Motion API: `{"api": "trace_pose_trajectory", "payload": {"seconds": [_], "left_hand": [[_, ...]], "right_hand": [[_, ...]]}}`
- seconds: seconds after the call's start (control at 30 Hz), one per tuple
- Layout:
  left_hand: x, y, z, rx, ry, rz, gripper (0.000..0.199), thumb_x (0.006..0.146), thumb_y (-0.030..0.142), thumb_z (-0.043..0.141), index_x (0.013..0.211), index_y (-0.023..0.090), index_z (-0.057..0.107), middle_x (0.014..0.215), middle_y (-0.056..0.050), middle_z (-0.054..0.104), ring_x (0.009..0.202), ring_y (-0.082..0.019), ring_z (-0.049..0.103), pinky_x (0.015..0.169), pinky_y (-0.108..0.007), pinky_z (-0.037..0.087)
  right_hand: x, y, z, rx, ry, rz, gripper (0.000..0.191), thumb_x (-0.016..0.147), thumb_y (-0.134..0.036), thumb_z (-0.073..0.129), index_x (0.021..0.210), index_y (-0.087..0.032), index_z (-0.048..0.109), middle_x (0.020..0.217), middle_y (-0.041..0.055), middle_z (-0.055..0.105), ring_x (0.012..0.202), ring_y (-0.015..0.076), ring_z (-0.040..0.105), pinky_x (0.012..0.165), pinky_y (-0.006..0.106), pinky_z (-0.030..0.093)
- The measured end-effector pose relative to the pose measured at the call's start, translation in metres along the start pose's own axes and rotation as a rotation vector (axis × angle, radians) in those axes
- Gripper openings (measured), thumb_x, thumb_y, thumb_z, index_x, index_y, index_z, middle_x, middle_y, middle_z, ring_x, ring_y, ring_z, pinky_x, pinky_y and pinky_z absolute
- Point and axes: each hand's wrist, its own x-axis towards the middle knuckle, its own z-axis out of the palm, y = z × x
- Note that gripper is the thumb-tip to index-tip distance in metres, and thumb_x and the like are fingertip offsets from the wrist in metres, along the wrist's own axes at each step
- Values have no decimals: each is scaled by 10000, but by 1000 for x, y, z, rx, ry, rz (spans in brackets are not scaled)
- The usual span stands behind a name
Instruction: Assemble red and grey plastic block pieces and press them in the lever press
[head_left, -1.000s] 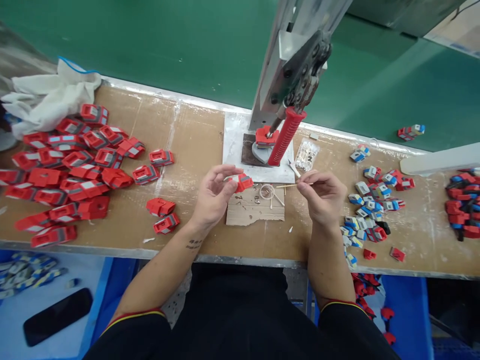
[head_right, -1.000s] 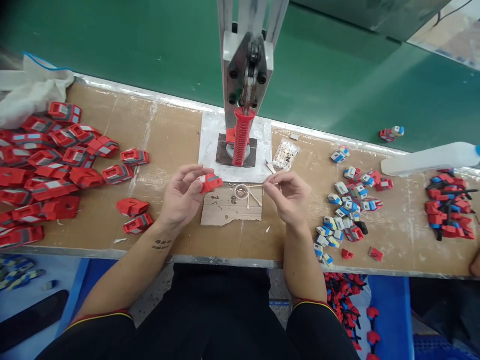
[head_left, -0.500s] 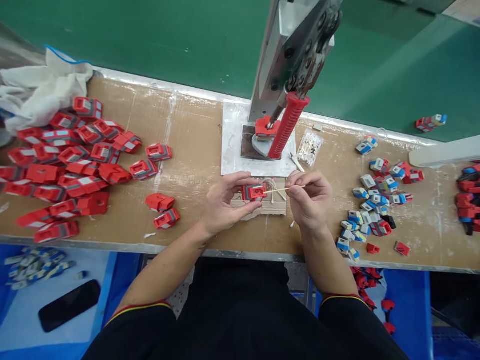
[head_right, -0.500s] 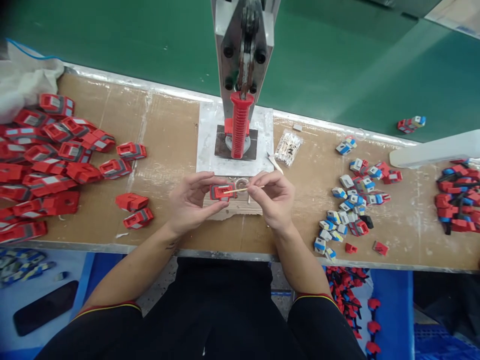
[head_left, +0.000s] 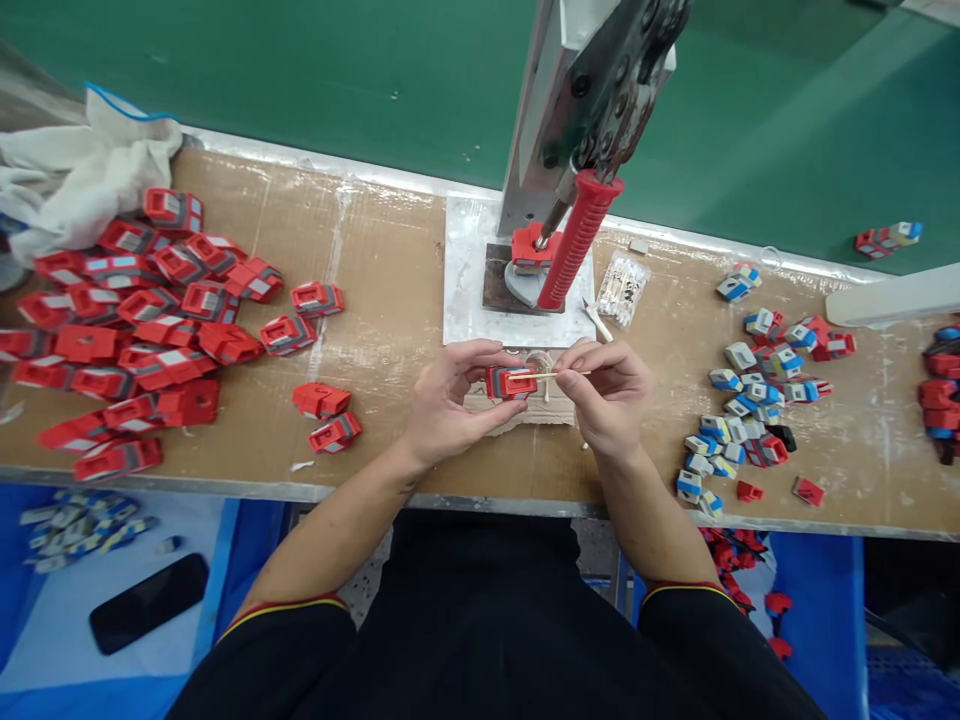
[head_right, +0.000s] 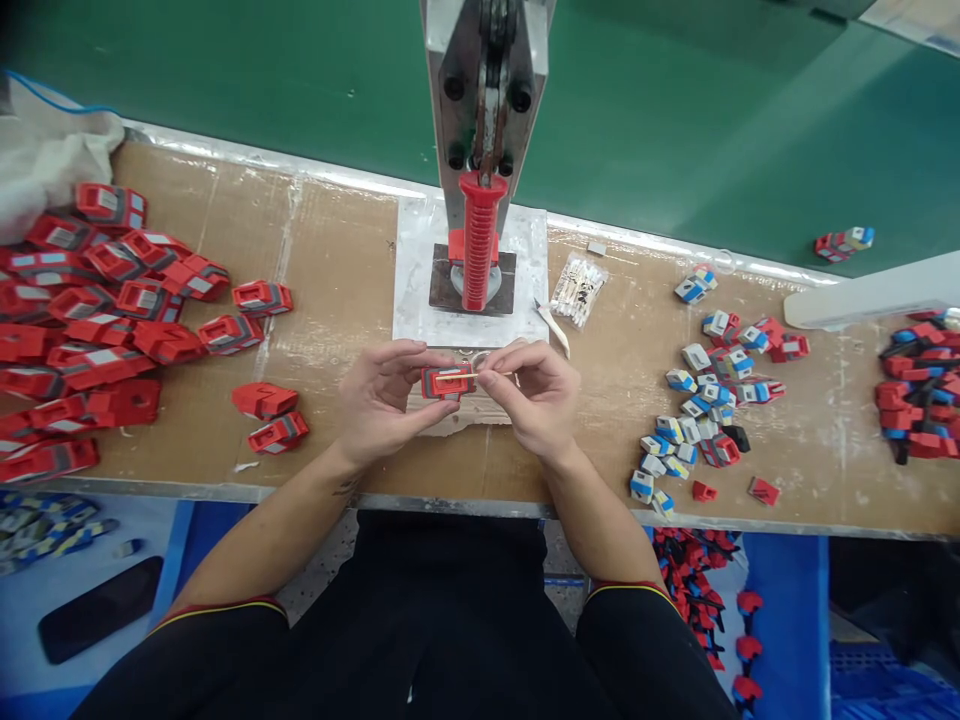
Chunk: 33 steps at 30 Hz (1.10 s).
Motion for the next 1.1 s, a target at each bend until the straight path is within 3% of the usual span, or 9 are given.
{"api": "trace_pose_trajectory", "payload": {"seconds": [0.2, 0.47, 0.67, 0.8, 0.93, 1.1], "left_hand": [[-1, -1, -1, 15, 12, -28, 574, 827, 383, 906, 1261, 235, 561, 1093, -62, 812, 1026, -203, 810, 910, -323, 676], [0, 0, -2, 42, 40, 6, 536, 845, 338, 892, 1254, 235, 561, 1102, -63, 807, 1038, -207, 810, 885, -309, 674], [-1, -1, -2, 94, 67, 4, 529, 835, 341, 892, 1242, 230, 573, 1085, -52, 805, 1021, -194, 803, 892, -304, 670], [0, -3, -3, 78, 76, 25, 494, 837, 251, 884, 1240, 234, 599, 1092, -46, 795, 1020, -186, 795, 891, -298, 661], [3, -6, -5, 58, 83, 67, 440, 842, 177, 863, 1218, 234, 642, 1125, -45, 775, 1037, -177, 785, 919, -292, 656], [4, -7, -8, 135, 97, 29, 397, 855, 225, 848, 1201, 214, 652, 1148, -63, 765, 1056, -187, 780, 952, -315, 666]], "right_hand": [[0, -4, -2, -116, -11, -43, 282, 926, -455, 781, 808, -258, 618, 724, 2, 718, 664, 167, 676, 601, 337, 527], [4, -7, -9, -227, 7, -224, 178, 934, -314, 768, 828, -277, 631, 709, -6, 722, 644, 181, 661, 612, 360, 520], [6, -9, -12, -285, 8, -255, 176, 932, -328, 762, 821, -285, 633, 686, -14, 710, 620, 186, 659, 610, 377, 536], [13, -12, -26, -287, 57, -246, 213, 931, -341, 762, 794, -276, 613, 671, -13, 703, 612, 177, 652, 571, 350, 504], [20, -6, -42, -508, -161, -126, 133, 921, -257, 749, 817, -262, 666, 748, -9, 750, 613, 150, 625, 558, 315, 472], [20, 11, -41, -700, -411, -101, 132, 943, -241, 710, 813, -260, 696, 779, 12, 763, 739, 187, 666, 680, 338, 523]]}}
